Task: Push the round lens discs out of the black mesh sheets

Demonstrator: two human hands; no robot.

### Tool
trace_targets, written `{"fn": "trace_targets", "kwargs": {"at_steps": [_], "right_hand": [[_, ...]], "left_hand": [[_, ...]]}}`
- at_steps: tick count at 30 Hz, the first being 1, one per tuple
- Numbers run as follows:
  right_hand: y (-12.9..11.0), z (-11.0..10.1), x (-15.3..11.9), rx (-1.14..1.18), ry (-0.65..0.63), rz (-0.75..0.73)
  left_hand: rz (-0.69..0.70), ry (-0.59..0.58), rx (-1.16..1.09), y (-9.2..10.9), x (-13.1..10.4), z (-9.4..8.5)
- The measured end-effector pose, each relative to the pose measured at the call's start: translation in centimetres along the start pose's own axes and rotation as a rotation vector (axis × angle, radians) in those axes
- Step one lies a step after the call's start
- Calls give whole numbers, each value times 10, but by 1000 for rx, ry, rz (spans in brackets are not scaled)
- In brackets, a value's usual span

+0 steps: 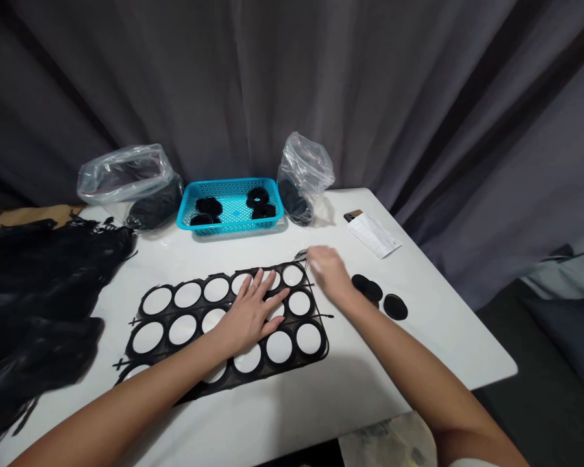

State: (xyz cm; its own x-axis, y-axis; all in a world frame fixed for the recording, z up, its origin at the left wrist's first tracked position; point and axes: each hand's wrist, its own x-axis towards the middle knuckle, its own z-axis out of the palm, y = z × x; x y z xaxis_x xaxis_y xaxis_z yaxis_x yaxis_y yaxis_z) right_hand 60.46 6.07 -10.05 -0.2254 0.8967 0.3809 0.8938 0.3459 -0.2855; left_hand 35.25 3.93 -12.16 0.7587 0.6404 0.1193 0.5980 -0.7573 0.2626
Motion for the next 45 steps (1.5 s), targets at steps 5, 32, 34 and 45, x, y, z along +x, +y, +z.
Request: {"fn": "trace_targets", "kwargs": {"at_steps": [5,32,34,45], "right_hand": [[23,-29,11,80,170,396],[-62,-19,-70,505,-254,236],[-64,-18,-74,402,-232,106],[-20,-40,-32,-166,128,184]], "left_hand": [[21,22,10,1,-1,-4],[217,-68,-87,19,-24,-7],[213,-83,-87,19,-24,-8],[224,-43,-178,15,-26,-9]]}}
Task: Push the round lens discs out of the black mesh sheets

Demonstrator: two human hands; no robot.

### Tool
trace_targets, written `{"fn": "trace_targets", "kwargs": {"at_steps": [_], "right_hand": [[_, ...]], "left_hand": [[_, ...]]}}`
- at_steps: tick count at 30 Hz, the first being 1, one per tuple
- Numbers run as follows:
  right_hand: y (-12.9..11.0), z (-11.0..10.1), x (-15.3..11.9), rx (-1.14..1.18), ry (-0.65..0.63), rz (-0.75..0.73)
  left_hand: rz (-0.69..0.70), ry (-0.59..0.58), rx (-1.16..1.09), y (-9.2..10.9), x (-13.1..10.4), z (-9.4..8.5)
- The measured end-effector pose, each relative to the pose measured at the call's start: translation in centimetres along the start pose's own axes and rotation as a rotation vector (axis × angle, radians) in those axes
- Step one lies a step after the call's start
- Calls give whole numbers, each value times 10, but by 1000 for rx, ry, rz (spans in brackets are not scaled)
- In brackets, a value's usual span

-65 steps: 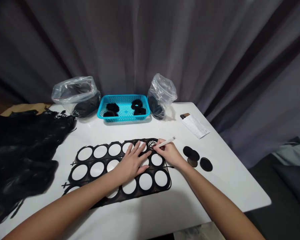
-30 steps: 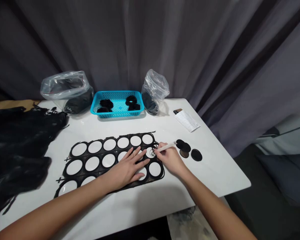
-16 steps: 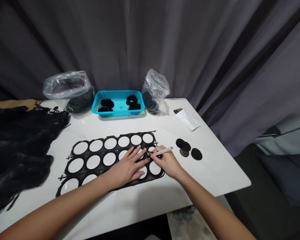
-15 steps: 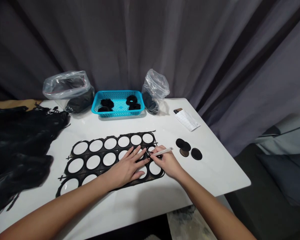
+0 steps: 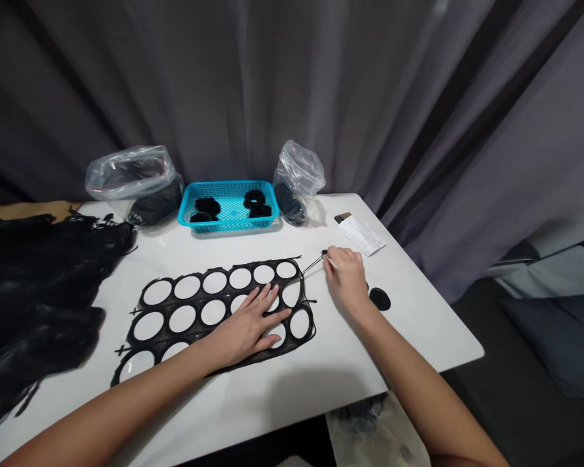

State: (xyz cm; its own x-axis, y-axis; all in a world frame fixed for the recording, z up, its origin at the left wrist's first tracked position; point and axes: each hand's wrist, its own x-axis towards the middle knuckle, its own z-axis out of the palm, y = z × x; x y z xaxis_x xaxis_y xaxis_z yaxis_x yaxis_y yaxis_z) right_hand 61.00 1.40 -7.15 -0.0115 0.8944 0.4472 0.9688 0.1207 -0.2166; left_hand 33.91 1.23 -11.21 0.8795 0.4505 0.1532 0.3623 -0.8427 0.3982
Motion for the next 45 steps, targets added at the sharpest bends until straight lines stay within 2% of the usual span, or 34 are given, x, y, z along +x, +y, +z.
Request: {"fn": "trace_targets", "kwargs": {"at_steps": [3,5,8,10,11,14,18,21,25,29,31,34,36,37,39,40,42,45], "right_hand": [[-10,-15,11,186,-105,76],[-23,-22,11,326,-191,131],[-41,-28,6,555,-298,229],[-51,-32,2,734,-368,276],[-55,-34,0,814,-396,289],[-66,-40,-8,981,-461,327],[-73,-44,-22,1160,-503,405],[-73,-46,-33,1403,-570,523],[-78,-43,-56,1707,-620,661],[-82,-32,-82,1854,-692,717],[-79,-29,-89,1860,-655,742],[-65,-29,-88,1705,-376,765],[-55,-29,-86,1475,-230,724],[-50,-28,-86,1357,-216,690],[-46,-25,-89,1153,-282,613],[-46,-23,-92,1069,-333,570],[-50,-19,-99,946,-406,485],[-57,-17,-106,868,-432,424]], "left_hand": [[-42,-20,-107,0,2,-7],[-110,26,-211,3,6,-13],[-229,222,-424,9,18,-24],[-259,328,-594,12,26,-31],[-244,336,-684,12,29,-34],[-178,260,-965,11,35,-39],[-196,195,-1274,7,32,-39],[-262,210,-1450,9,27,-35],[-432,279,-1560,18,23,-27],[-455,250,-1454,24,21,-16],[-439,244,-1333,25,19,-13],[-367,242,-1066,28,8,-7],[-222,204,-678,33,-3,-1],[-138,176,-441,35,-8,3],[-30,108,-117,40,-19,13],[-10,97,-30,42,-23,17],[10,82,59,44,-28,24],[31,54,104,45,-30,26]]}}
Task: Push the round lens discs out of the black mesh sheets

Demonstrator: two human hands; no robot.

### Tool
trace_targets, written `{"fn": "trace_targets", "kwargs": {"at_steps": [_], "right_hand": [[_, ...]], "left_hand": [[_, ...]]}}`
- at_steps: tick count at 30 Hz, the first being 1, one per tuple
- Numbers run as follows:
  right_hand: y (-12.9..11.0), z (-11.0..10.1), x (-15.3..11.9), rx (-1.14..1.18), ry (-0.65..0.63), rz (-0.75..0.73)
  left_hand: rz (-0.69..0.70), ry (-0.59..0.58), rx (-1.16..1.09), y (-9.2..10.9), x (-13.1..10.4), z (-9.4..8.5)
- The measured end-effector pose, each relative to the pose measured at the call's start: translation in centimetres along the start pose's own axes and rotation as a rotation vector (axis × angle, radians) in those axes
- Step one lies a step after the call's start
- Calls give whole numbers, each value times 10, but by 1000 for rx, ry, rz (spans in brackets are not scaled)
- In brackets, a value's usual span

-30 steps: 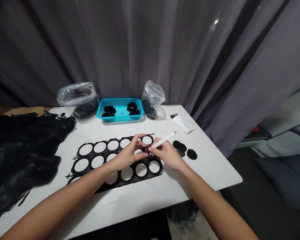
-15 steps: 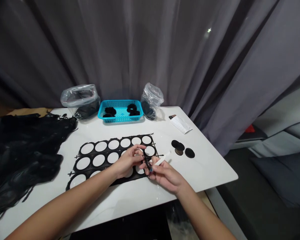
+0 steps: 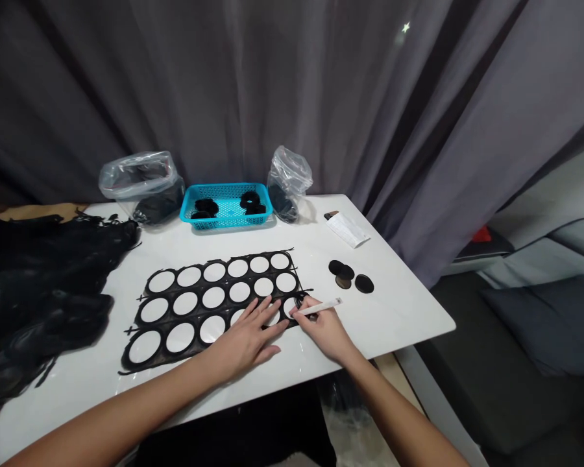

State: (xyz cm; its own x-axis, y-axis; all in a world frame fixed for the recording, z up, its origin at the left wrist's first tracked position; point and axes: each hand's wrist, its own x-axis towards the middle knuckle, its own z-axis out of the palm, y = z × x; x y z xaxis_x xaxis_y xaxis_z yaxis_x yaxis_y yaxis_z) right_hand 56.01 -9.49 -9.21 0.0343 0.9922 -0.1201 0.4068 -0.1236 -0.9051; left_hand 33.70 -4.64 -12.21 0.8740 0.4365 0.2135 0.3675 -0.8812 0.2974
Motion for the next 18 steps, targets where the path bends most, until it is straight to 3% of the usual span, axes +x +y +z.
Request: {"fn": "trace_targets", "kwargs": {"at_steps": [10,12,15,18], "right_hand": [[7,1,0,-150,2,-100],[6,5,-4,-267,19,-180],[4,8,-7,-540,-6,-416],[7,-6,5,-758,21,-576]], "left_hand": [[0,-55,18,1,3,-7],[0,-38,3,1,3,-7],[-5,-35,-19,0,2,-6],[-6,-37,-37,-1,3,-5]]}}
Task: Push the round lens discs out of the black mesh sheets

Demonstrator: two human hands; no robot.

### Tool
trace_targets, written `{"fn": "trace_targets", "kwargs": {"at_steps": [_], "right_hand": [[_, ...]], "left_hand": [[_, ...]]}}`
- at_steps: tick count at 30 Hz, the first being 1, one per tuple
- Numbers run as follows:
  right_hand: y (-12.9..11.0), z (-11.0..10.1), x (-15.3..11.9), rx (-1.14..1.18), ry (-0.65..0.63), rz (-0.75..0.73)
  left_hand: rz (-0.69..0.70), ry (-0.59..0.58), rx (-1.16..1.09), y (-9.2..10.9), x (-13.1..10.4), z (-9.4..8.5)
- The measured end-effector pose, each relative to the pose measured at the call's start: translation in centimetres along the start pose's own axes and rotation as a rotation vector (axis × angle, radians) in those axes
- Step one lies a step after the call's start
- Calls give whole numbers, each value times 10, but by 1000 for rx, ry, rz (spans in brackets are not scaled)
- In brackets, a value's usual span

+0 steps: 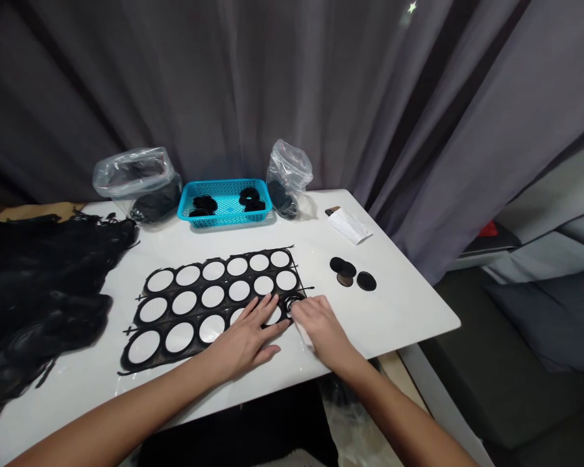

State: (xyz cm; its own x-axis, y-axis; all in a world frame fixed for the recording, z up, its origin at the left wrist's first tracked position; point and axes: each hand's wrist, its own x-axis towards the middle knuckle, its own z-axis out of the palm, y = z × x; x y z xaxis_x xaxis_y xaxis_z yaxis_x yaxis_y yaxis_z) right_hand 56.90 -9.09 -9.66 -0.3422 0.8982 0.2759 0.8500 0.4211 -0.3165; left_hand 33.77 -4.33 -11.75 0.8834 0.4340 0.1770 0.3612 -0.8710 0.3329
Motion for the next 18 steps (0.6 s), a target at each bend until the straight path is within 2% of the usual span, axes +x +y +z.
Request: {"fn": "trace_targets", "kwargs": {"at_steps": [2,4,5,7,9,12,15,18], "right_hand": [[24,-9,7,-140,149,124],[48,-19,14,-211,318,374],[56,-23,17,-164,347,480],[58,-27,23,25,291,607],[42,-24,25,266,170,629],[2,-9,24,550,3,561],[-29,6,22,631,-105,483],[-40,15,21,622,-130,449]], "left_hand": [[0,6,-11,0,1,0],[-1,5,-17,1,1,-3],[-1,1,-18,2,0,-5],[10,-8,-8,3,-6,-10],[14,-10,27,4,-16,-13],[-24,14,109,3,-35,-14],[-48,38,149,0,-48,-11],[-41,41,146,-2,-52,-7]]}}
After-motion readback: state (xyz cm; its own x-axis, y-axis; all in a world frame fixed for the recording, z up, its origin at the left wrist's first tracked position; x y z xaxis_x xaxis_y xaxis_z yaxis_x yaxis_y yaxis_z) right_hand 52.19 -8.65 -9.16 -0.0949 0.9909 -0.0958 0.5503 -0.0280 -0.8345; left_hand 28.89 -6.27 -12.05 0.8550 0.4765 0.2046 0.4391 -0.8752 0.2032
